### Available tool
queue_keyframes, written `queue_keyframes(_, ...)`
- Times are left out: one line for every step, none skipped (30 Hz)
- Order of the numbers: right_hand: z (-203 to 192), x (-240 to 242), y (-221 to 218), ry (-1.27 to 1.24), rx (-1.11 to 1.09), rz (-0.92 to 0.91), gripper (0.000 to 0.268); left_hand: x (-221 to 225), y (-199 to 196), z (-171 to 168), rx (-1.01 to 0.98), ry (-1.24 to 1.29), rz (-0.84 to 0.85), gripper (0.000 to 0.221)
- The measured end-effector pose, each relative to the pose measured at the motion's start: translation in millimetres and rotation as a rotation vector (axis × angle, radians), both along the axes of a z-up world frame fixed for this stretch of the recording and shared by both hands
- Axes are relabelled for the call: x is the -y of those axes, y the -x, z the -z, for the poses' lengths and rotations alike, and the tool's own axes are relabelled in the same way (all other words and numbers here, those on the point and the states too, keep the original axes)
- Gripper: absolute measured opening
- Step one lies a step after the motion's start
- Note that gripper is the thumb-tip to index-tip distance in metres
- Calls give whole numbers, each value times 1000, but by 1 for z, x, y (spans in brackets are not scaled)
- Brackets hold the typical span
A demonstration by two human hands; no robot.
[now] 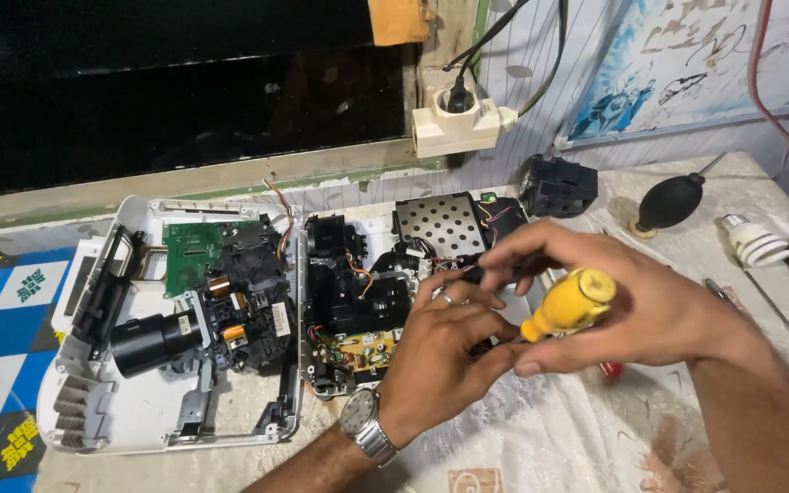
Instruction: Disassembling a projector by disconnecting internal cables and removing the lens assembly using a screwdriver.
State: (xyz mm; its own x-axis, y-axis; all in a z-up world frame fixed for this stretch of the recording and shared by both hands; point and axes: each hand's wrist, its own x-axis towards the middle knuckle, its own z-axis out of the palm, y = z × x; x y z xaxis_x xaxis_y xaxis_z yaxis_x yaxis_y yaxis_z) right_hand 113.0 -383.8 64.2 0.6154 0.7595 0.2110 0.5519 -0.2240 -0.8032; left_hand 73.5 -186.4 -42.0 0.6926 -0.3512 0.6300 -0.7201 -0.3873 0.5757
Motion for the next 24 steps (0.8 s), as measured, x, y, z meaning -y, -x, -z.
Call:
queue_keyframes(2, 0, -2, 0, 2, 0, 76, 1, 0, 0, 2, 0, 0, 13)
queue_keyframes(5, -1, -4, 89, -15, 8, 65, 1, 1, 0, -3, 19, -21, 18)
queue_keyframes(7, -1, -6, 178, -33, 16, 54, 2, 1, 1, -9, 38, -41, 23)
queue_keyframes(10, -3, -5, 178, -32, 17, 54, 2, 1, 2, -8, 38, -40, 23)
queue_keyframes(12, -4, -5, 160, -175, 49, 52, 2, 0, 3, -8, 69, -69, 24)
queue_keyframes(14, -6, -5, 140, -318, 83, 51, 2, 0, 5, -7, 100, -98, 27)
queue_keyframes(13, -8, -5, 140, -317, 81, 51, 2, -1, 5, -6, 100, -100, 27)
queue_keyframes(12, -10, -5, 117, -307, 109, 51, 1, -2, 5, 7, 102, -114, 29)
queue_keyframes(11, -12, -5, 93, -296, 139, 51, 1, -3, 5, 21, 103, -126, 32)
queue_keyframes(13, -10, -5, 92, -294, 139, 51, 0, -3, 4, 23, 103, -126, 32)
queue_keyframes(15, -8, -6, 146, -248, 143, 55, -2, -3, 3, -35, 89, -119, 30)
queue_keyframes(18, -6, -6, 199, -201, 147, 59, -3, -3, 2, -93, 75, -112, 38)
queue_keyframes(20, -5, -6, 198, -201, 149, 59, -2, -3, 1, -94, 74, -111, 38)
queue_keyframes(22, -4, -6, 188, -214, 143, 59, -2, -4, 1, -76, 85, -114, 35)
queue_keyframes(24, -3, -6, 179, -228, 136, 59, -2, -4, 1, -59, 97, -117, 34)
queue_keyframes(21, -2, -4, 179, -230, 138, 59, -1, -3, -1, -60, 96, -115, 34)
queue_keyframes(19, -1, -3, 133, -207, 140, 59, -1, -3, -2, -76, 97, -106, 36)
queue_keyframes(17, -1, -1, 87, -183, 142, 60, -1, -2, -3, -91, 97, -96, 38)
queue_keyframes(14, -1, 1, 87, -185, 142, 60, -1, -1, -5, -92, 97, -97, 38)
queue_keyframes(11, -1, 3, 15, -191, 136, 60, 0, 0, -7, -98, 83, -87, 39)
queue_keyframes(7, 0, 5, -56, -197, 129, 61, 0, 1, -10, -102, 69, -77, 40)
queue_keyframes(4, 1, 7, -56, -197, 129, 61, -1, 3, -13, -102, 69, -78, 40)
queue_keyframes(0, 3, 8, -42, -186, 201, 61, -2, 4, -18, -115, 41, -39, 40)
queue_keyframes(-3, 5, 10, -28, -175, 272, 60, -3, 6, -22, -127, 12, 0, 41)
